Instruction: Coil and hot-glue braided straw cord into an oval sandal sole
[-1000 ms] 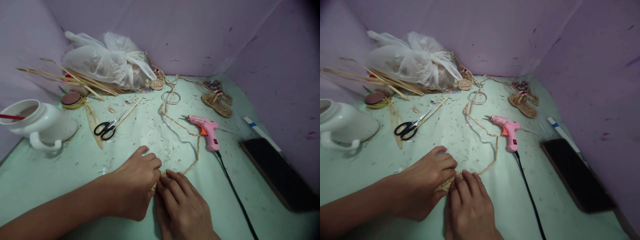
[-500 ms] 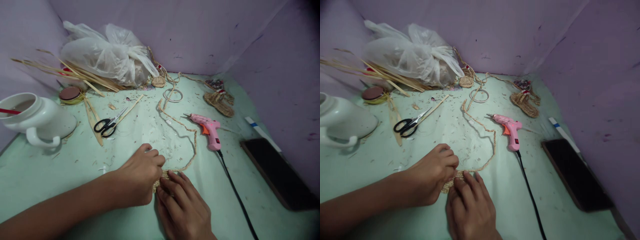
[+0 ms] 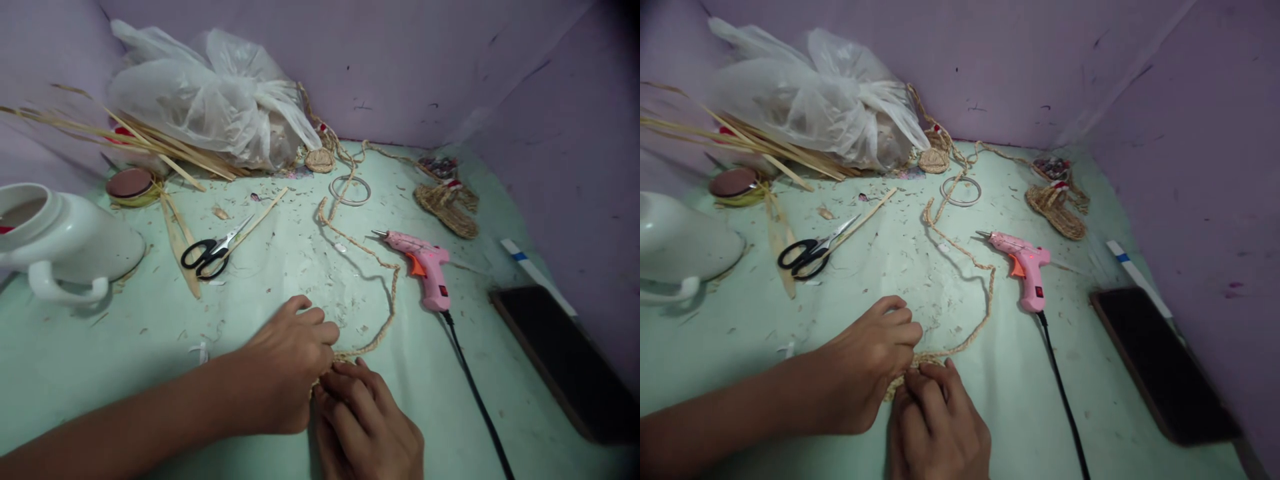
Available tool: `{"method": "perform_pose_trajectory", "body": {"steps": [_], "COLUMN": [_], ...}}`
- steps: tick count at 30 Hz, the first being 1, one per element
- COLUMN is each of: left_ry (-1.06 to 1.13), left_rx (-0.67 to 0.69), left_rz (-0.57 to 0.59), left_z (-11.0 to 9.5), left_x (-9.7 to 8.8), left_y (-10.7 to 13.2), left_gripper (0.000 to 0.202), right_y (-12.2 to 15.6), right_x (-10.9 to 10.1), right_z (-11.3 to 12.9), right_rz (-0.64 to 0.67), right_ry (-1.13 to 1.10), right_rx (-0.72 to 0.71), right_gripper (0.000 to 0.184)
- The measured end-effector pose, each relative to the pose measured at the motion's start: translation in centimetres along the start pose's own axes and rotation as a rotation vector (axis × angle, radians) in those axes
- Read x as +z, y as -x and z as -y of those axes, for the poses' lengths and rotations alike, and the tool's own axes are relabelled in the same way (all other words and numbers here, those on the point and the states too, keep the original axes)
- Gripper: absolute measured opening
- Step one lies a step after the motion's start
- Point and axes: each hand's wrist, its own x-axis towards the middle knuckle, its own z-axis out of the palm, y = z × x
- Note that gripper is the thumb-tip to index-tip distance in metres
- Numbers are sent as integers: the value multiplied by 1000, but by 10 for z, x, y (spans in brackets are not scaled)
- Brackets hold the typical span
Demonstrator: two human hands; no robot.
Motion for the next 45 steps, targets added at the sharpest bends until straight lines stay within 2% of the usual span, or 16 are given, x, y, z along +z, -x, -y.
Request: {"method": "perform_pose_trajectory", "body": {"steps": [4,9,11,15,17,19,22,25,27,29,33,36,37,41,45], "left_ry": [8,-9,35,196,182,80,-71,-138,-154,-141,-7,77,102,240,370], "left_rx": [-2,-58,-94,-255,-299,-334,-451,-527,-536,-535,-596,-642,-648,-655,-625], "left_rz": [29,12,-32,-186,-244,-267,-182,-30,1,-21,-121,-191,-209,-283,-376], "left_z": [-1,0,3,14,18,19,17,14,13,13,11,6,4,-1,5], "left_x": [-3,-9,-11,-18,-26,-35,-47,-52,-48,-41,-20,-7,-4,3,8], "left_y": [-2,-1,0,4,7,10,15,21,26,33,43,43,42,39,40], "left_gripper": [7,10,11,10,15,18,20,21,21,23,26,33,35,39,39], "right_y": [-1,-7,-9,-10,-9,-6,-1,4,6,6,-2,-9,-11,-12,-8], "right_x": [2,1,0,-2,-1,0,0,-7,-16,-26,-38,-37,-36,-32,-29], "right_z": [2,6,7,7,7,7,5,-2,-11,-22,-45,-51,-51,-42,-34], "right_rz": [-8,-103,-85,-107,-119,-109,-84,-20,-7,-53,-72,-16,40,273,296], "right_ry": [-38,-103,-111,-120,-125,-131,-155,-159,-150,-148,-194,-210,-202,-142,-101], "right_rx": [9,75,64,41,32,36,107,163,168,193,212,137,98,-32,-57], "right_gripper": [15,18,18,18,19,18,15,34,38,28,14,14,18,55,56]}}
